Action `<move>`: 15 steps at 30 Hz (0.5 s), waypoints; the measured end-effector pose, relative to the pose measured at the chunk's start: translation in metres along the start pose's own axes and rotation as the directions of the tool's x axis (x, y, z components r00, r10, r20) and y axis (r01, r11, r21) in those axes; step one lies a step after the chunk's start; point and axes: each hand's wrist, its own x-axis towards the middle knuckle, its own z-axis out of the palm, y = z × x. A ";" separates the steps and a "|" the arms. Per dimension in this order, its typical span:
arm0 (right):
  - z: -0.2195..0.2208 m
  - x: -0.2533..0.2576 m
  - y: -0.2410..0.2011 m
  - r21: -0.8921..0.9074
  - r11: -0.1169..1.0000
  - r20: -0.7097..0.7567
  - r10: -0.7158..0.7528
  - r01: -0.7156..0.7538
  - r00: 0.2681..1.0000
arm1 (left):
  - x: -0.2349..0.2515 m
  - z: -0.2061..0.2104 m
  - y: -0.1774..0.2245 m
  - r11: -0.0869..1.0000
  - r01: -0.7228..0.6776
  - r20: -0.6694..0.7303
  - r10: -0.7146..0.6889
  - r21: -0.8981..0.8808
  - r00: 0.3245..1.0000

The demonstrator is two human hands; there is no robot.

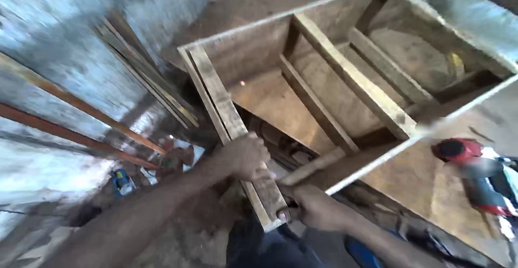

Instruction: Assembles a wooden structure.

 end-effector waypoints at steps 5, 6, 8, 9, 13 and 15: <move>-0.001 0.002 0.004 0.012 0.999 0.011 -0.038 0.038 0.999 | 0.002 -0.001 -0.001 1.000 -0.012 0.031 0.012 -0.015 0.999; -0.002 0.002 0.003 0.015 0.999 0.010 -0.041 0.040 0.999 | 0.002 -0.001 -0.002 1.000 -0.011 0.029 0.012 -0.023 0.999; -0.002 0.001 0.001 0.010 1.000 0.006 -0.024 0.024 1.000 | 0.002 -0.001 -0.003 1.000 -0.003 0.036 0.005 -0.031 0.999; -0.002 0.001 0.001 0.004 1.000 0.008 -0.016 0.016 1.000 | 0.002 -0.001 -0.003 0.999 0.003 0.041 -0.001 -0.041 0.999; -0.001 0.001 0.002 -0.015 1.000 0.000 -0.019 0.019 1.000 | 0.001 0.001 -0.006 0.998 -0.019 0.012 0.020 -0.056 1.000; 0.000 0.001 0.002 -0.014 1.000 -0.009 -0.024 0.024 1.000 | 0.000 -0.004 -0.008 0.995 -0.046 0.024 0.048 -0.087 0.999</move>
